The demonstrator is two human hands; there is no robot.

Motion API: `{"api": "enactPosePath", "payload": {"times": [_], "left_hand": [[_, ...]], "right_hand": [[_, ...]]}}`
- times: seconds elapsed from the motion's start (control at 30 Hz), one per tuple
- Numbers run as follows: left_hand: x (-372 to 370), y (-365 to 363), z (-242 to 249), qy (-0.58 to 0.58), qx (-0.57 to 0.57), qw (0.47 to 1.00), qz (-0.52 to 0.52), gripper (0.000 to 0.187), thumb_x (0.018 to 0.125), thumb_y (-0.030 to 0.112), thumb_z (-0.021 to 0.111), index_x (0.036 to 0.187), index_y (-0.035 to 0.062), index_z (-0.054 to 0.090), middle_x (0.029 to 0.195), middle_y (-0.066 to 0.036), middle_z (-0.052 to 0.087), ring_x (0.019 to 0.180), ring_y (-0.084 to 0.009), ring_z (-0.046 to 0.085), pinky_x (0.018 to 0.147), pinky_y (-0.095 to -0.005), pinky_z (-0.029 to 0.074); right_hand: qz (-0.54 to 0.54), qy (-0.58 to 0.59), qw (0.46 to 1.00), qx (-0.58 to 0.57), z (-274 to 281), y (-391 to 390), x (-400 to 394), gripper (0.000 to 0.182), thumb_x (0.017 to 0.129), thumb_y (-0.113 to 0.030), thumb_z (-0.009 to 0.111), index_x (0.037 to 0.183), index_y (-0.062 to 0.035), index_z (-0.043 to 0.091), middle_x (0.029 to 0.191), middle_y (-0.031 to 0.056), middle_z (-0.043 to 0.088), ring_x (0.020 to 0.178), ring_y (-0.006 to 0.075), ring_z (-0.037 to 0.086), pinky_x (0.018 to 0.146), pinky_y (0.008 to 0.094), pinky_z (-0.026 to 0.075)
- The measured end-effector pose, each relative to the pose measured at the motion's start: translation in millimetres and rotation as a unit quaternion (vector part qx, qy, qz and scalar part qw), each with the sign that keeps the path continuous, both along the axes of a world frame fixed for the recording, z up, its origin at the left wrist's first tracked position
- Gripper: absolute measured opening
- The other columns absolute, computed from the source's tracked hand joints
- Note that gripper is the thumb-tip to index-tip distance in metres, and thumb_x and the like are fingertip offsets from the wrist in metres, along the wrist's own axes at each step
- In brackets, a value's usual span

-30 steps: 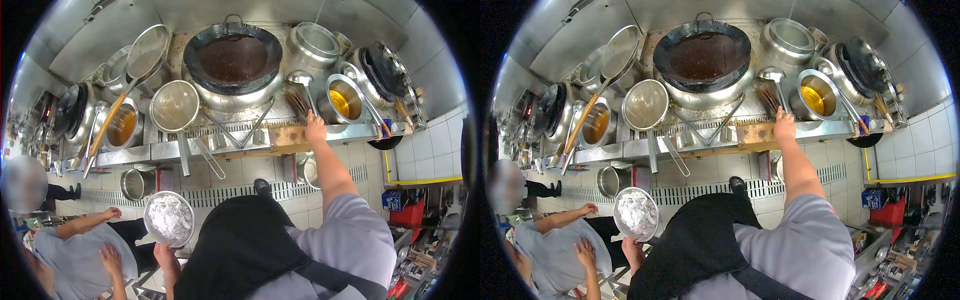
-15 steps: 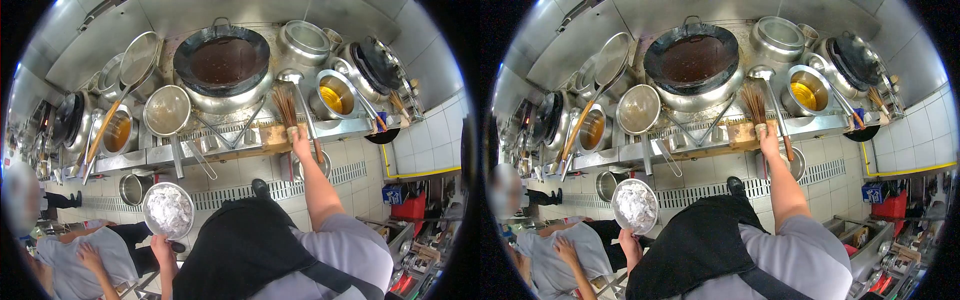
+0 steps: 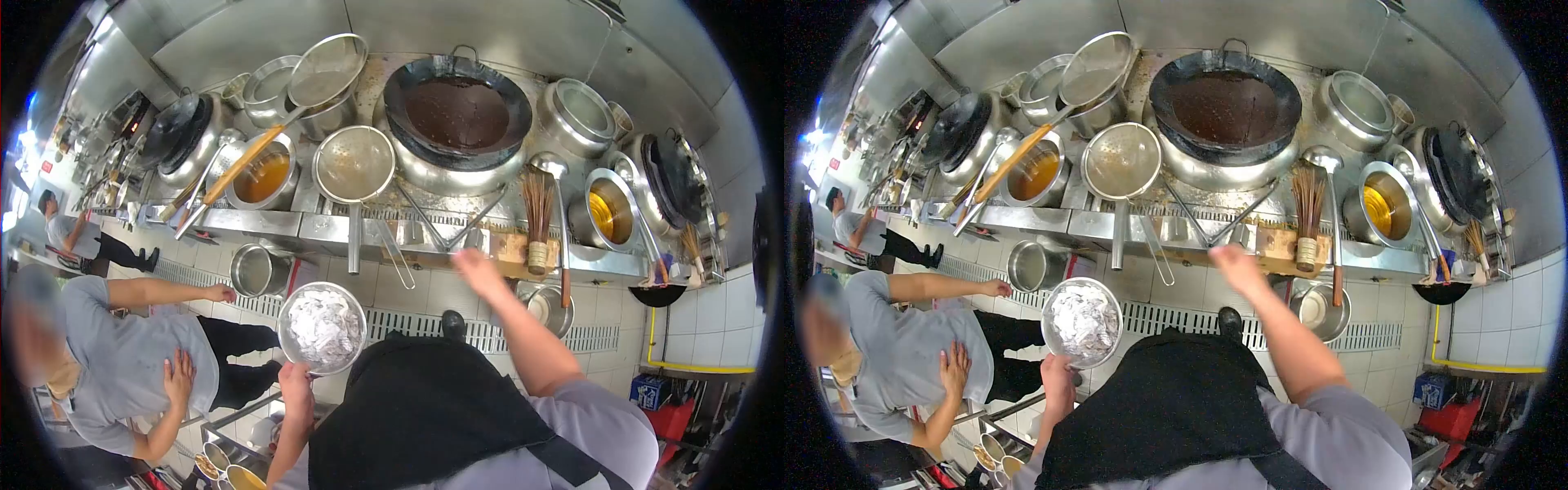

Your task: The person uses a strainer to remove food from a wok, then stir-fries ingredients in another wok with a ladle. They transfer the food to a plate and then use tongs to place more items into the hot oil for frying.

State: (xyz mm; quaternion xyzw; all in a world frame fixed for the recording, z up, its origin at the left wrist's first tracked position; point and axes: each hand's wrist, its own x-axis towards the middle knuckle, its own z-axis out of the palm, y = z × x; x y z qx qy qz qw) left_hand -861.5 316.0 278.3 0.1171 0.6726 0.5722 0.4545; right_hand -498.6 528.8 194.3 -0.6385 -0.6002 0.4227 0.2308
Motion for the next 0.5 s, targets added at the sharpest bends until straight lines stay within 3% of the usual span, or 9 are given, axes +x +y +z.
{"api": "enactPosePath", "payload": {"times": [0.03, 0.1, 0.13, 0.17, 0.2, 0.23, 0.27, 0.4, 0.5], "left_hand": [[-0.5, 0.2, -2.5, -0.008, 0.002, 1.0, -0.015, 0.014, 0.075, 0.004, 0.053, 0.086, -0.0004, 0.06, 0.073, 0.002, 0.057, 0.056, -0.0042, 0.042, 0.052, -0.0208, 0.031], [-4.1, 0.8, -13.3, -0.014, 0.034, 0.999, -0.019, 0.013, 0.076, 0.004, 0.052, 0.084, -0.0005, 0.061, 0.072, 0.002, 0.057, 0.056, -0.0043, 0.041, 0.052, -0.021, 0.031], [-12.4, -4.6, -29.1, -0.015, 0.027, 0.999, -0.033, 0.021, 0.075, 0.004, 0.051, 0.092, -0.0035, 0.059, 0.084, -0.004, 0.061, 0.068, -0.0116, 0.052, 0.061, -0.0259, 0.04], [-11.6, -1.3, -23.7, -0.015, 0.017, 0.999, -0.046, 0.029, 0.075, 0.003, 0.049, 0.1, -0.0065, 0.058, 0.095, -0.011, 0.065, 0.08, -0.0189, 0.062, 0.07, -0.0307, 0.048], [-4.0, -0.3, -17.7, -0.015, 0.021, 0.999, -0.022, 0.014, 0.076, 0.004, 0.052, 0.086, -0.0005, 0.061, 0.073, 0.002, 0.057, 0.058, -0.0044, 0.042, 0.054, -0.0217, 0.032], [-2.5, -0.4, -18.0, -0.015, 0.023, 0.999, -0.022, 0.014, 0.076, 0.004, 0.052, 0.086, -0.0005, 0.061, 0.073, 0.002, 0.057, 0.058, -0.0044, 0.042, 0.054, -0.0217, 0.032], [-3.0, -1.6, -18.3, -0.019, 0.033, 0.999, -0.023, 0.015, 0.076, 0.004, 0.052, 0.087, -0.0006, 0.061, 0.074, 0.002, 0.057, 0.059, -0.0048, 0.043, 0.055, -0.022, 0.032], [-7.5, -1.3, -26.0, -0.023, 0.057, 0.997, -0.037, 0.018, 0.076, 0.004, 0.052, 0.09, -0.0009, 0.061, 0.077, 0.001, 0.059, 0.063, -0.0061, 0.046, 0.057, -0.0227, 0.034], [-4.4, 2.3, -30.5, -0.044, 0.064, 0.997, -0.021, 0.019, 0.075, 0.003, 0.051, 0.091, -0.0012, 0.061, 0.076, 0.002, 0.058, 0.063, -0.0058, 0.046, 0.057, -0.0228, 0.035]], "right_hand": [[0.026, 0.127, 0.977, -0.167, 10.6, -0.1, -37.0, 0.061, 0.091, -0.055, 0.047, 0.115, 0.0007, 0.056, 0.097, 0.018, 0.064, 0.083, 0.0242, 0.066, 0.076, 0.0372, 0.053], [-0.026, 0.355, 0.883, -0.306, 14.4, 3.2, -89.0, 0.07, 0.09, -0.051, 0.052, 0.135, -0.0008, 0.035, 0.094, 0.0185, 0.061, 0.083, 0.0249, 0.065, 0.067, 0.0342, 0.054], [-0.063, 0.438, 0.838, -0.321, 30.0, 6.9, -109.1, 0.049, 0.092, -0.036, 0.056, 0.124, -0.0018, 0.042, 0.079, 0.0106, 0.059, 0.062, 0.0194, 0.06, 0.051, 0.0298, 0.049], [-0.059, 0.436, 0.84, -0.316, 31.1, 15.3, -112.4, 0.049, 0.092, -0.036, 0.056, 0.124, -0.0018, 0.042, 0.079, 0.0106, 0.059, 0.062, 0.0194, 0.06, 0.051, 0.0298, 0.049], [-0.021, 0.471, 0.815, -0.336, 30.4, 26.2, -115.6, 0.035, 0.092, -0.028, 0.056, 0.114, -0.0032, 0.044, 0.071, 0.0064, 0.054, 0.054, 0.0161, 0.053, 0.044, 0.0284, 0.042], [0.015, 0.504, 0.786, -0.357, 31.6, 34.9, -118.6, 0.021, 0.092, -0.019, 0.055, 0.103, -0.0045, 0.046, 0.063, 0.0021, 0.049, 0.045, 0.0129, 0.046, 0.038, 0.0271, 0.036], [-0.028, 0.472, 0.812, -0.342, 75.0, 27.4, -118.1, 0.012, 0.091, -0.01, 0.054, 0.088, -0.0076, 0.043, 0.056, -0.0031, 0.038, 0.038, 0.0084, 0.033, 0.033, 0.0264, 0.024], [0.013, 0.377, 0.883, -0.281, 146.1, -14.6, -56.0, 0.011, 0.09, -0.01, 0.056, 0.087, -0.0067, 0.047, 0.056, -0.0028, 0.04, 0.036, 0.0076, 0.034, 0.032, 0.0243, 0.024], [-0.059, 0.312, 0.928, -0.195, 197.0, -41.1, 8.1, 0.019, 0.086, -0.008, 0.06, 0.104, -0.0061, 0.058, 0.055, -0.0029, 0.045, 0.036, 0.0057, 0.035, 0.032, 0.0213, 0.024]]}}
